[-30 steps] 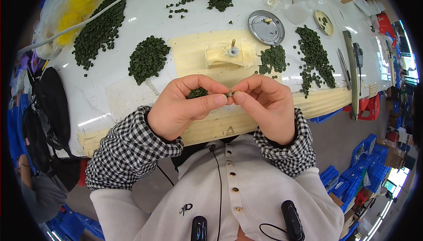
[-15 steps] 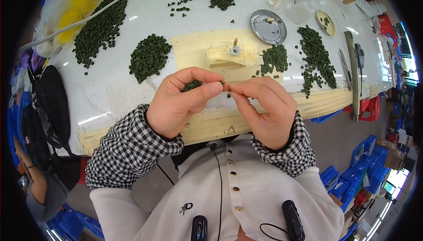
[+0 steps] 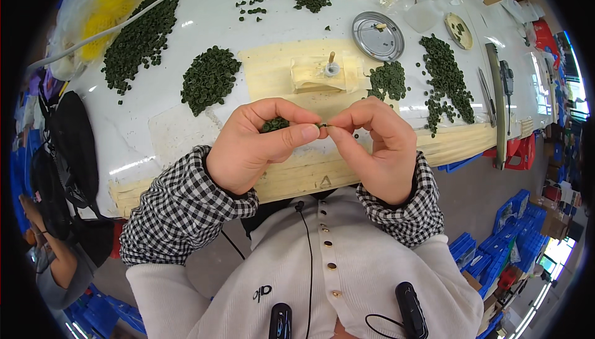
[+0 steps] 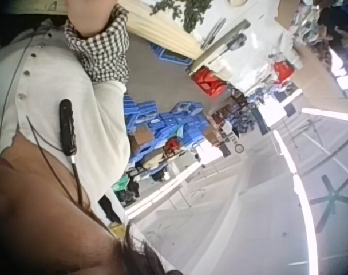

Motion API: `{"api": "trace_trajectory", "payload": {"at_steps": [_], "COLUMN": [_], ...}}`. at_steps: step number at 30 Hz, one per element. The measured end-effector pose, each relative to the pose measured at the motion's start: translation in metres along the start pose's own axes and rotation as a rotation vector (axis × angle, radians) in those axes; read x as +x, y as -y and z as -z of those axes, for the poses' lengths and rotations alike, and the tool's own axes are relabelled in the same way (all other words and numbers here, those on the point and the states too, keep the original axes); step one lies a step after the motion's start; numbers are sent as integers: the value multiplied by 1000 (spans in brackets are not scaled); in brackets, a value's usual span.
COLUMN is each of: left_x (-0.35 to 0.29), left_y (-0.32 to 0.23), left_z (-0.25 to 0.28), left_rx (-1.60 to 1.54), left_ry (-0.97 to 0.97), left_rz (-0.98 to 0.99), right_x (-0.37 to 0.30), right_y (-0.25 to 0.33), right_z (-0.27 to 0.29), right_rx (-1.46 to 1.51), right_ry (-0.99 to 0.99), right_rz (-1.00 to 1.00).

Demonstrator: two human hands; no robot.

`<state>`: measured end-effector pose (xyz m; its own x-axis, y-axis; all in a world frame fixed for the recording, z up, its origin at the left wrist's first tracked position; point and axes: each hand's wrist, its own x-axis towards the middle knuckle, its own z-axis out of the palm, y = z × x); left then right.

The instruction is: Manually picking and sorting small green plastic components on a workbench.

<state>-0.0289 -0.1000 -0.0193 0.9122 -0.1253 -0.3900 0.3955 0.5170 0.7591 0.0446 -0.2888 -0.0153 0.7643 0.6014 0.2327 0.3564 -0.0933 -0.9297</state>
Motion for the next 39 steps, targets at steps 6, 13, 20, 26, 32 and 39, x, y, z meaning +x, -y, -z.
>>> {"api": "trace_trajectory", "payload": {"at_steps": [6, 13, 20, 26, 32, 39], "left_x": [-1, -2, -2, 1, 1, -1], "left_y": [-1, 0, 1, 3, 2, -2], "left_z": [-1, -1, 2, 1, 1, -2], "left_rx": [69, 110, -5, -96, -12, 157], "left_ry": [-35, -51, -48, -5, 3, -38], "left_rz": [-21, -84, -60, -17, -5, -37], "right_x": [-2, -1, -3, -3, 0, 0], "right_y": [1, 4, 8, 9, 8, 1], "right_z": [-5, -7, -11, -10, -10, -9], "right_rx": [54, -36, -222, -186, -294, -426], "right_ry": [-25, -32, -99, -76, -115, -109], "right_rz": [-65, 23, 206, 197, 296, 436]}}
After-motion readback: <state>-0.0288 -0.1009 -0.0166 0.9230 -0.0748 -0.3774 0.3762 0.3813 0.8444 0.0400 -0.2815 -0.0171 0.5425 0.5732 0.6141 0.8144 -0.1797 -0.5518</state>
